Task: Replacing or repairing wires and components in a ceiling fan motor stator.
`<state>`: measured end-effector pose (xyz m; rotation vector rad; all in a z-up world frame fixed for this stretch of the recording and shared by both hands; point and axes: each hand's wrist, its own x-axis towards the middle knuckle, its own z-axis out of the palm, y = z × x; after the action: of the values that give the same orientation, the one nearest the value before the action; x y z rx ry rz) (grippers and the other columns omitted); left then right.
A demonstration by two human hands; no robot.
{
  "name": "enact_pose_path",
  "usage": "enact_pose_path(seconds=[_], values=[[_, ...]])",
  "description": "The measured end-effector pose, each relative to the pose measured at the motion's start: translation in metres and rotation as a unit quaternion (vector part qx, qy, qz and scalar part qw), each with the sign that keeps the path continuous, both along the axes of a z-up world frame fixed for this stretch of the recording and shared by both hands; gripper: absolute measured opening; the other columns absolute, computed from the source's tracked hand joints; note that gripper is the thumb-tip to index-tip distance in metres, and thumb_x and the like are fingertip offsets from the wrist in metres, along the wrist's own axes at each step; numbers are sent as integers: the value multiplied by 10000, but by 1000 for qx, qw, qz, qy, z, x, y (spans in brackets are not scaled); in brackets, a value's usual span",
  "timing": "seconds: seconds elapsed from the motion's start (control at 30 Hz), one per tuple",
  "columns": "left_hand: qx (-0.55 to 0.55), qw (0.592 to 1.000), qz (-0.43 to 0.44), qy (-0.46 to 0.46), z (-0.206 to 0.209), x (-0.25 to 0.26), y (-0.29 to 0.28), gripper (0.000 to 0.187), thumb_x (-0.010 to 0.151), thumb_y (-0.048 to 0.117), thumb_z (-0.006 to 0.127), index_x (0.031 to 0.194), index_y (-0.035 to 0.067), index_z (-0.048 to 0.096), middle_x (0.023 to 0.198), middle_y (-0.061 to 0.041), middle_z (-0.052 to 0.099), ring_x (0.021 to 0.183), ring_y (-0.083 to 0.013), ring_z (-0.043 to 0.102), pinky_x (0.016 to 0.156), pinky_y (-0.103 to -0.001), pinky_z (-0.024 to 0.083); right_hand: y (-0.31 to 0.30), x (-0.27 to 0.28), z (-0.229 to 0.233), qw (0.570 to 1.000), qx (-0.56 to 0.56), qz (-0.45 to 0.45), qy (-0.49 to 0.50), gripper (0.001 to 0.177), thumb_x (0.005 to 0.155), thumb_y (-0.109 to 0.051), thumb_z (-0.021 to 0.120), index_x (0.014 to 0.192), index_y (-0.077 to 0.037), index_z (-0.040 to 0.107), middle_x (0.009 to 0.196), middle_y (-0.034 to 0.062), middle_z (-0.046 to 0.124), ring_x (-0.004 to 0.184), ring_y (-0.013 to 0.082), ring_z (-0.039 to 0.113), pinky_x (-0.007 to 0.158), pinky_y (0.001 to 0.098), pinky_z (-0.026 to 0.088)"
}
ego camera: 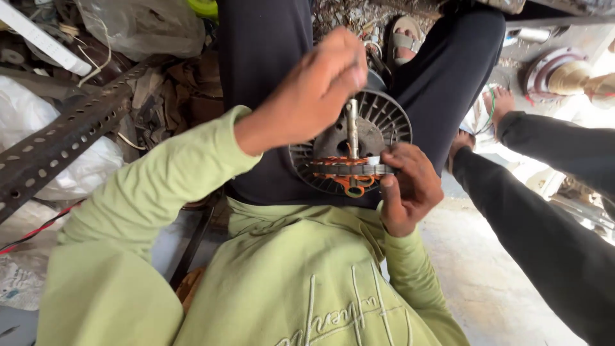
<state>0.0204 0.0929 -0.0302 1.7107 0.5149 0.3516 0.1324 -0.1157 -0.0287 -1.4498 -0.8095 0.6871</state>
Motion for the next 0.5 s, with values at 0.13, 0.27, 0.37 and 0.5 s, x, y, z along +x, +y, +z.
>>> enact_pose_path(seconds=[0.13,0.27,0.37,0.5], values=[[-82,996,-1,26,35,-5,-30,177,1030,158,598,984,-2,539,930,-90,553,831,-210,573,740,-324,488,3,9,9,999,5,-8,34,340,1019,-242,750,1122,74,675,1115,146,679,1050,220,650,956,305,520],[-78,997,26,1,42,-18,-66,217,988,158,677,1033,11,524,958,-119,512,839,-245,559,769,-345,488,10,45,20,996,-62,33,49,335,1037,-275,631,1090,49,700,1044,110,688,988,162,655,899,256,501],[145,982,74,-92,26,-26,-81,336,970,188,751,1167,35,526,1136,-137,571,1018,-312,627,914,-412,525,36,72,27,959,-153,193,141,210,1021,-143,704,1026,67,693,925,86,659,865,130,611,777,236,468],[258,955,64,-130,4,-32,-91,273,963,109,830,1130,68,617,1194,-97,560,1061,-291,652,920,-422,550,72,88,41,886,-205,375,181,100,979,-42,671,980,58,668,916,69,644,832,97,599,714,242,495]])
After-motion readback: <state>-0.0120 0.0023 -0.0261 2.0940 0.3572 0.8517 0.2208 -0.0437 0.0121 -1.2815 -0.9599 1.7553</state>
